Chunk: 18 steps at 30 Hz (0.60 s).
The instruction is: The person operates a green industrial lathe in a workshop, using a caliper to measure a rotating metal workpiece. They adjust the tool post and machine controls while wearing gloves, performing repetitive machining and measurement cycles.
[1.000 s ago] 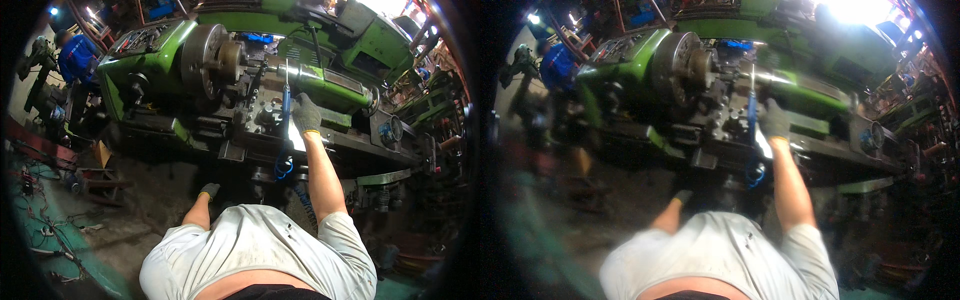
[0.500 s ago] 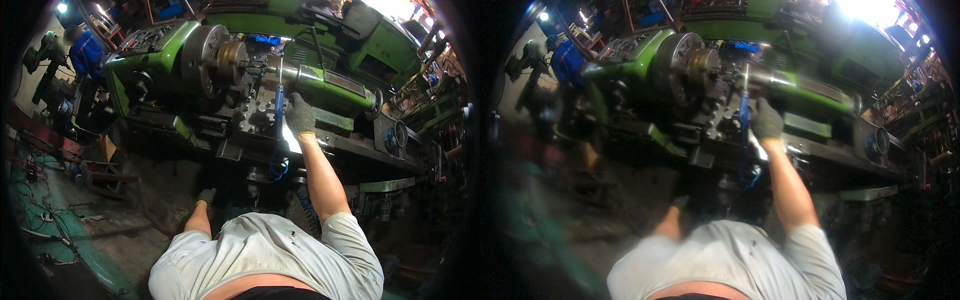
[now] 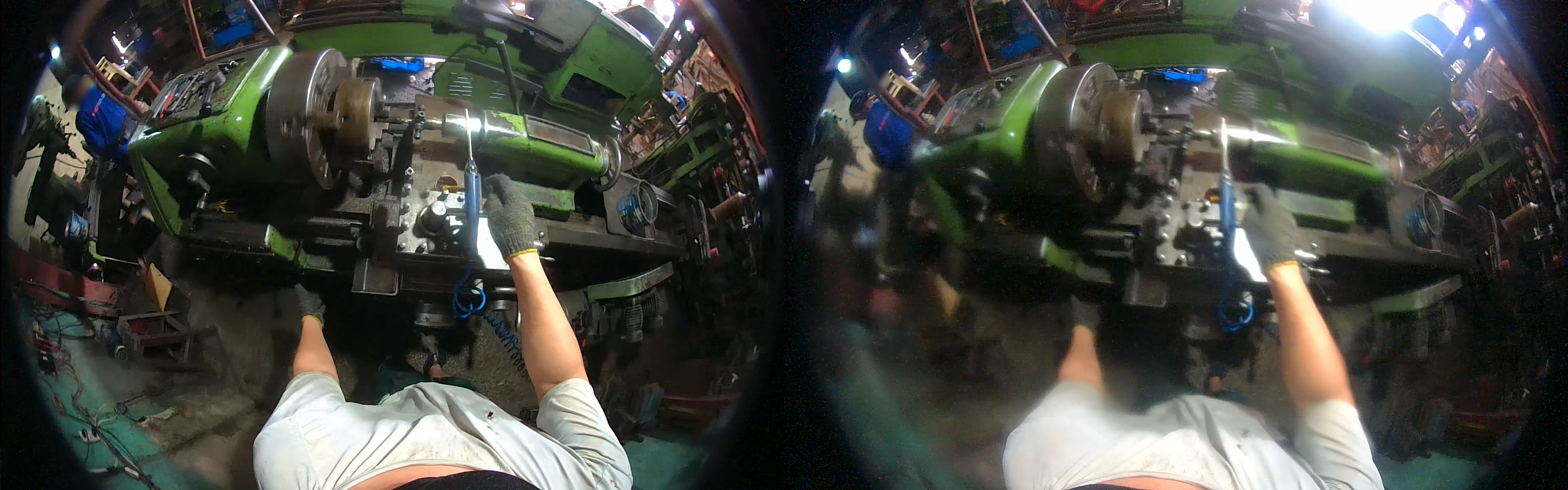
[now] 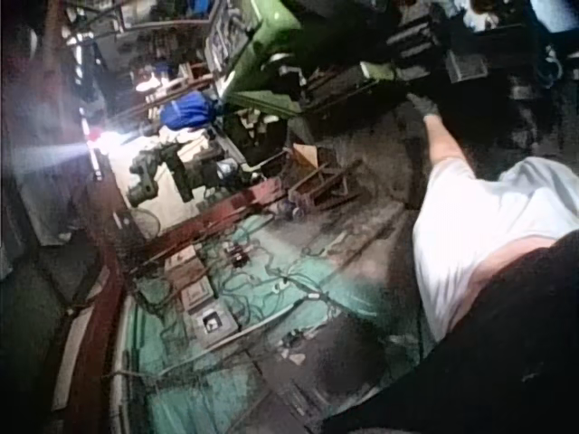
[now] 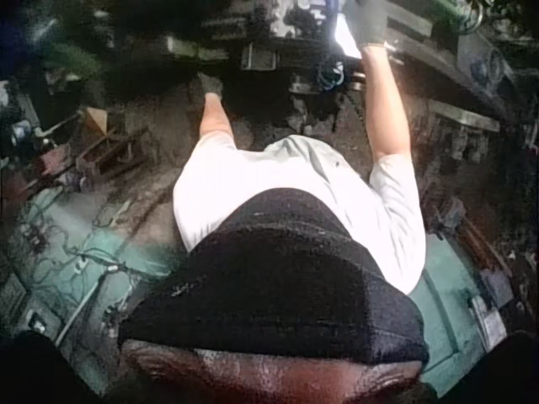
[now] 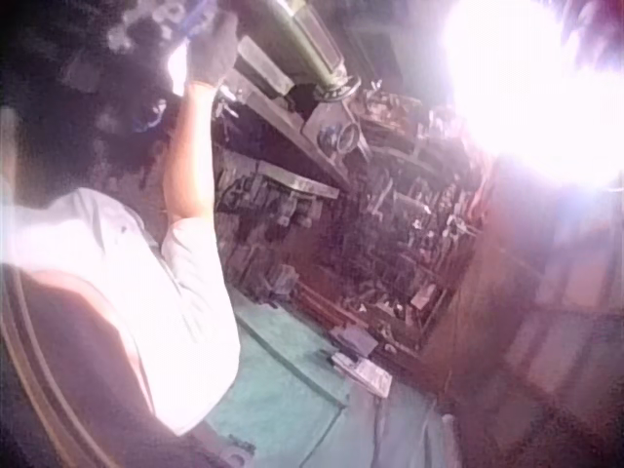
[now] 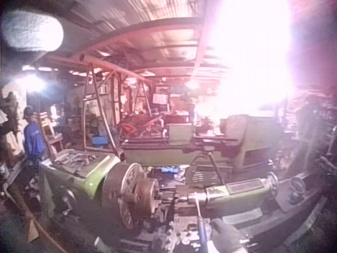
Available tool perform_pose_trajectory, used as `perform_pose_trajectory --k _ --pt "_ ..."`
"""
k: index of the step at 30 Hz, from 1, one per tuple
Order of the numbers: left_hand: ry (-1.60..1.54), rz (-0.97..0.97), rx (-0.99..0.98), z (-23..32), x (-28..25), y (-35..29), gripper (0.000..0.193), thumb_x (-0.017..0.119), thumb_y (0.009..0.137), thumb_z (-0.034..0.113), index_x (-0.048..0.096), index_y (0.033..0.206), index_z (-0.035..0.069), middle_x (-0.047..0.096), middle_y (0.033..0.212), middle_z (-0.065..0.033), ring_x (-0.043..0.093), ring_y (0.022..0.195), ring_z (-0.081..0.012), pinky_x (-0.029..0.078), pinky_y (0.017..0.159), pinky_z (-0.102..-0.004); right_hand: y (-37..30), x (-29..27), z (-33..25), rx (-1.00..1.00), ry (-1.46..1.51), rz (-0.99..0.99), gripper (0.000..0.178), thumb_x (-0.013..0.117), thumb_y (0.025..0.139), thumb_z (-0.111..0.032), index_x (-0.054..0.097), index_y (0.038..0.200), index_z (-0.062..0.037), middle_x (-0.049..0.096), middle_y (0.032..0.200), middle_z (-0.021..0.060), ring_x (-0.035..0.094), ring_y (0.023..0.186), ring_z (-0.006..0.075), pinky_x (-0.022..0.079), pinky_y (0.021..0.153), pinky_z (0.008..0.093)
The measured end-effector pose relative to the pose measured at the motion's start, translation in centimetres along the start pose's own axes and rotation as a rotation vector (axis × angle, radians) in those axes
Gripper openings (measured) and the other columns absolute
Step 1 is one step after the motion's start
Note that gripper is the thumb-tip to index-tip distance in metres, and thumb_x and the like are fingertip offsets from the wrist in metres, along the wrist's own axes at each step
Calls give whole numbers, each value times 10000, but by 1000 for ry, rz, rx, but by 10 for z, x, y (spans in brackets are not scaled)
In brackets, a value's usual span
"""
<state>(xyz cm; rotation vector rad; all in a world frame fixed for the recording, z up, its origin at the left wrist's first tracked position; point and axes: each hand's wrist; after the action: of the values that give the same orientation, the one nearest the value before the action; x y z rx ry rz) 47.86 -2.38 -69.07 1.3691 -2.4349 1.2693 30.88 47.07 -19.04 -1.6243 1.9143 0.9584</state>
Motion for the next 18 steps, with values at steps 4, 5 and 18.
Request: perform_pose_trajectory --k 4,5,18 --pt "1191 -14 653 -13 50 23 1017 574 879 843 329 1685 273 433 1671 -82 406 1503 -433 464 1049 -593 -13 0 9 -100 381 91 288 548 1089 -179 697 1276 -18 749 1072 186 732 968 257 563 874 358" --pt "1358 -35 730 -47 60 37 1018 578 872 852 361 1670 257 423 1683 -93 406 1506 -441 472 1032 -601 -21 -5 24 -146 396 117 424 595 1082 -341 687 1325 -7 742 1135 207 722 1043 312 550 942 406" --pt "3310 1056 1274 -41 -50 8 857 640 980 477 361 1642 9 339 1697 -255 295 1577 -422 228 1289 -559 -47 15 1 -109 337 348 378 685 910 -130 673 1260 14 754 1060 135 730 963 223 578 854 378"
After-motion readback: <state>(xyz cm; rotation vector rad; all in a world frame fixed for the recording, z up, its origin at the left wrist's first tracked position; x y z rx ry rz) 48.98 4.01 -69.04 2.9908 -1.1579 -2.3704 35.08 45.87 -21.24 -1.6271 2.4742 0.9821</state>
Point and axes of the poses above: each hand's wrist, its own y-axis towards the middle knuckle, its own x-axis out of the palm, z = x × y
